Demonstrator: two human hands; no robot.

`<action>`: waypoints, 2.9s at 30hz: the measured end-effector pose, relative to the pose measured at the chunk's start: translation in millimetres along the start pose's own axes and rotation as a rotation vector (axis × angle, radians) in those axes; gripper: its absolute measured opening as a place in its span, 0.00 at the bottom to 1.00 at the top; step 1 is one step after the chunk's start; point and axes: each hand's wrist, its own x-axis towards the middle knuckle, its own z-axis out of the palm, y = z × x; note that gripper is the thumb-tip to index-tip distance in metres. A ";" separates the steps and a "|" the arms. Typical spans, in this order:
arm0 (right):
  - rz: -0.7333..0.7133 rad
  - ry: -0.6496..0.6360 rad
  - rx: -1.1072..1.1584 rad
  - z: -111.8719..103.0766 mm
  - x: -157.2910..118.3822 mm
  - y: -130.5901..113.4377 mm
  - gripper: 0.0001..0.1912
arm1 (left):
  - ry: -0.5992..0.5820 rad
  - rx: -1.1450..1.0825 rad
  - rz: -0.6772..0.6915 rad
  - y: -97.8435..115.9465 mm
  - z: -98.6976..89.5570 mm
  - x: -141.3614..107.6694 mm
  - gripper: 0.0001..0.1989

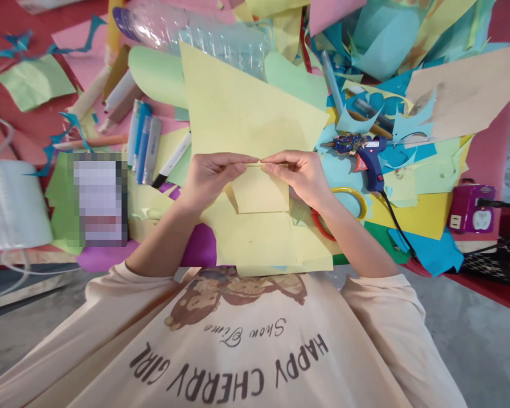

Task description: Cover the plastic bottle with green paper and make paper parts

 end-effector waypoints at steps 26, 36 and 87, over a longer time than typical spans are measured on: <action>0.018 -0.049 -0.002 5.4 -3.7 3.5 0.05 | 0.054 -0.048 -0.021 5.3 6.1 0.7 0.04; 0.055 -0.065 0.002 4.5 -3.3 3.0 0.13 | 0.093 0.055 -0.108 7.1 7.7 -0.1 0.08; 0.059 -0.079 0.016 6.5 -3.0 1.6 0.08 | -0.010 0.098 0.039 -2.6 10.5 -2.1 0.06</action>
